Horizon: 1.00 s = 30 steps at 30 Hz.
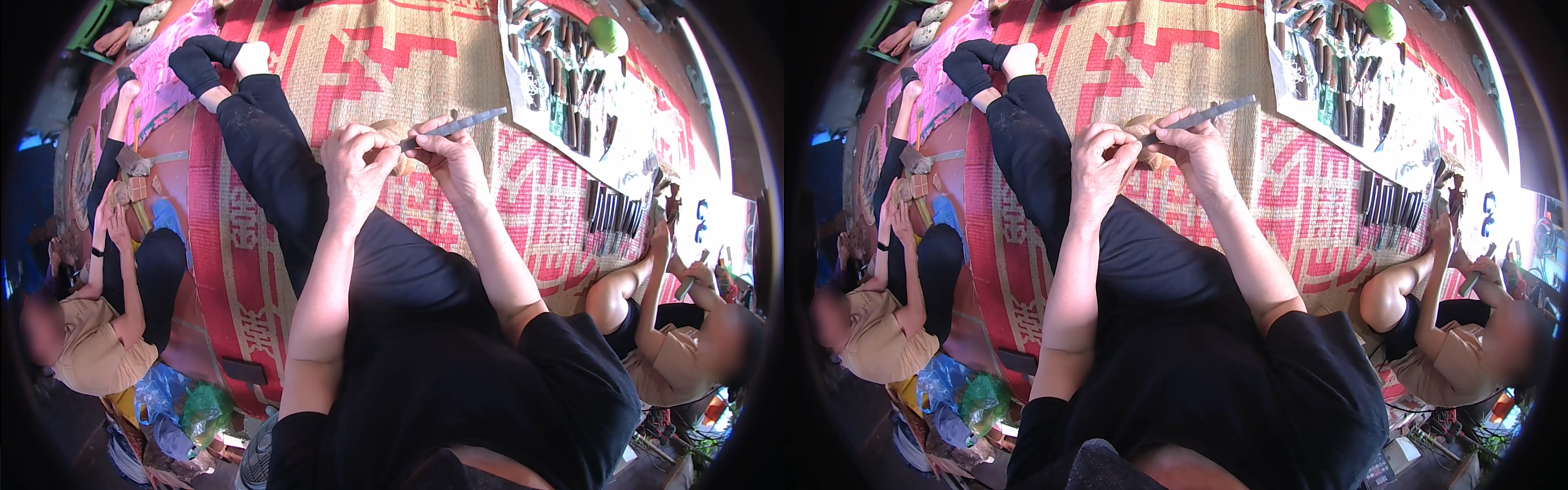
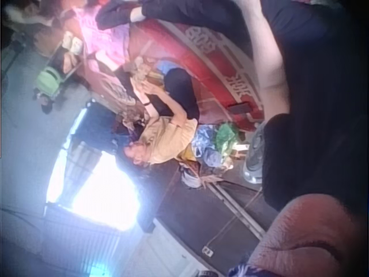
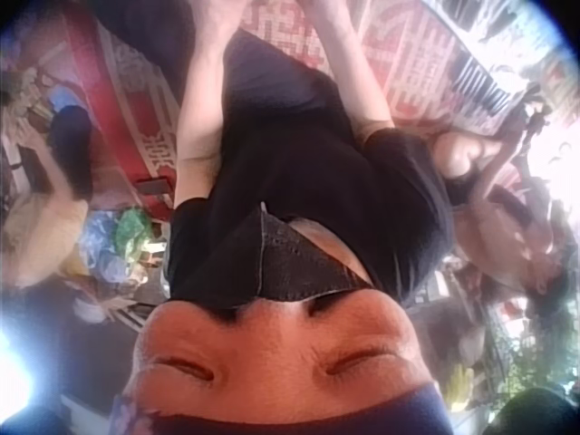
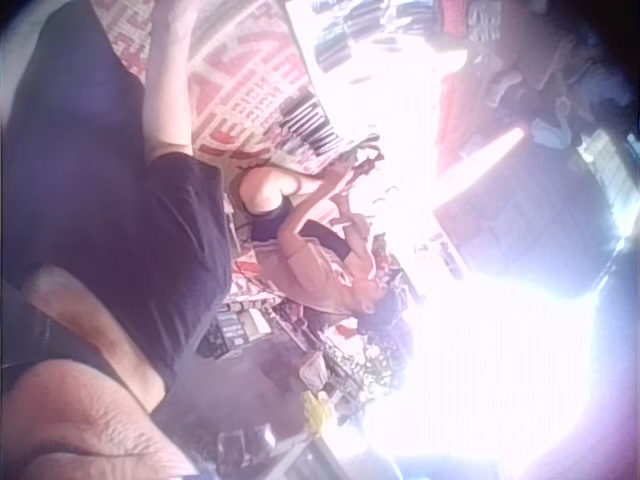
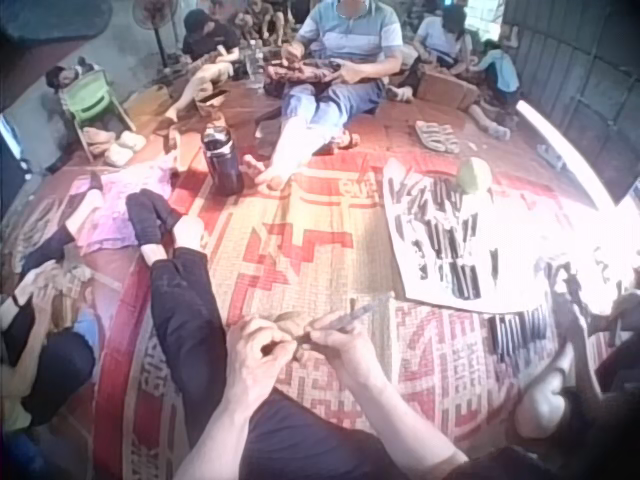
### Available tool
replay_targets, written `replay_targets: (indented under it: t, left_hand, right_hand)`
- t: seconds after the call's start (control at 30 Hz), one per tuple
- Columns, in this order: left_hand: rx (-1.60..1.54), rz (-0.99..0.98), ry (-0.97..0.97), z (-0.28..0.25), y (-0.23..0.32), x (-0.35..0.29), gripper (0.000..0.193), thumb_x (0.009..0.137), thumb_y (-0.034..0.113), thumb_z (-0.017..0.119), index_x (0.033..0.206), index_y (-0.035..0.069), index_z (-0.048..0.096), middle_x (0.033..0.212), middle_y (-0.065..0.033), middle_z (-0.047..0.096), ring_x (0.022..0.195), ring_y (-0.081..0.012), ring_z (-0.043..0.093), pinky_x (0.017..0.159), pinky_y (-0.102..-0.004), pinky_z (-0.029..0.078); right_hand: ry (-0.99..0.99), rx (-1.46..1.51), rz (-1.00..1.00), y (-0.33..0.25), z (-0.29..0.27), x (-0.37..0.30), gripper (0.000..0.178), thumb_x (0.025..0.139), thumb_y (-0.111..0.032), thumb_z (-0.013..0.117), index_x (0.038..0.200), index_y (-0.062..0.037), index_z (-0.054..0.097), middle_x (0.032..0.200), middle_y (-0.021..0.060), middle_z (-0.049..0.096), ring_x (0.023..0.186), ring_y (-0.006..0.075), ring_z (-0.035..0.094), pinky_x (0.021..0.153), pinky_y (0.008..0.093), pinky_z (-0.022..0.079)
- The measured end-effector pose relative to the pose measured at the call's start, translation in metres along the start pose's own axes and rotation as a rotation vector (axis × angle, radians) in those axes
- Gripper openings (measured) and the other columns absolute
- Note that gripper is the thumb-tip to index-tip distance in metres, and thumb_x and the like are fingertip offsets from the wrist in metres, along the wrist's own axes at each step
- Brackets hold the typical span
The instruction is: The person sits on a mat and carves a small piece of wood using a knife. They hold the wood in their left hand and use the knife in their right hand to shape the object, occasionally rotating it to work on different sides.
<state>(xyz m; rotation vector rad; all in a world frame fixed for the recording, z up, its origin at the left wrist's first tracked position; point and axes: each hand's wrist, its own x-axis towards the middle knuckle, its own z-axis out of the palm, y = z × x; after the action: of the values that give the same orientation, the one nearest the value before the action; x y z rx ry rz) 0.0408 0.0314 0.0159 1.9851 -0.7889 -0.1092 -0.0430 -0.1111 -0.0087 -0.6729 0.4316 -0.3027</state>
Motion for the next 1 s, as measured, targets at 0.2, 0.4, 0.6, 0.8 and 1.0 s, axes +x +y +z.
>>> replay_targets:
  t: [0.2,0.4,0.6,0.8,1.0]
  left_hand:
    - [-0.029,0.042,-0.003,0.001,-0.003,0.002,0.009,0.074,0.011,0.07,0.073,0.005,0.063,0.084,-0.0041,0.061,0.086,-0.0252,0.056,0.082,-0.0403,0.04]
    - [-0.039,0.096,0.002,-0.002,-0.001,0.003,0.008,0.08,0.006,0.066,0.077,-0.001,0.063,0.081,-0.0072,0.059,0.075,-0.0203,0.057,0.07,-0.0323,0.045]
    - [-0.027,0.138,-0.002,-0.002,-0.006,0.004,0.008,0.08,0.006,0.067,0.078,0.0,0.063,0.081,-0.0074,0.059,0.074,-0.0208,0.058,0.069,-0.0322,0.046]
    - [-0.028,0.135,-0.021,-0.004,-0.002,0.005,0.007,0.079,0.002,0.068,0.081,-0.001,0.062,0.08,-0.0076,0.058,0.07,-0.0176,0.058,0.064,-0.0292,0.046]
    - [-0.137,-0.006,-0.07,-0.001,0.003,0.008,0.012,0.076,0.002,0.071,0.079,-0.001,0.06,0.081,-0.0082,0.057,0.068,-0.0203,0.056,0.062,-0.0334,0.046]
  right_hand:
    - [-0.025,0.001,-0.002,-0.002,0.0,-0.001,0.011,0.082,0.006,0.062,0.092,0.001,0.058,0.089,0.0108,0.065,0.082,0.0195,0.066,0.076,0.0307,0.056]
    - [-0.104,-0.174,-0.049,-0.01,0.0,-0.002,0.015,0.081,0.007,0.062,0.094,0.0006,0.059,0.092,0.0122,0.067,0.087,0.0208,0.065,0.08,0.0331,0.055]
    - [-0.078,-0.062,-0.016,0.0,-0.005,0.002,0.016,0.08,0.005,0.064,0.094,-0.0008,0.059,0.094,0.0116,0.066,0.085,0.0195,0.066,0.076,0.0308,0.057]
    - [0.03,-0.134,-0.072,-0.006,0.003,-0.002,0.014,0.077,0.008,0.062,0.09,0.0013,0.06,0.083,0.0113,0.066,0.077,0.0206,0.067,0.075,0.0334,0.056]
    - [-0.024,-0.067,-0.008,-0.018,0.012,-0.004,0.006,0.081,0.001,0.064,0.086,-0.0013,0.061,0.08,0.0065,0.064,0.072,0.0152,0.065,0.067,0.0276,0.055]
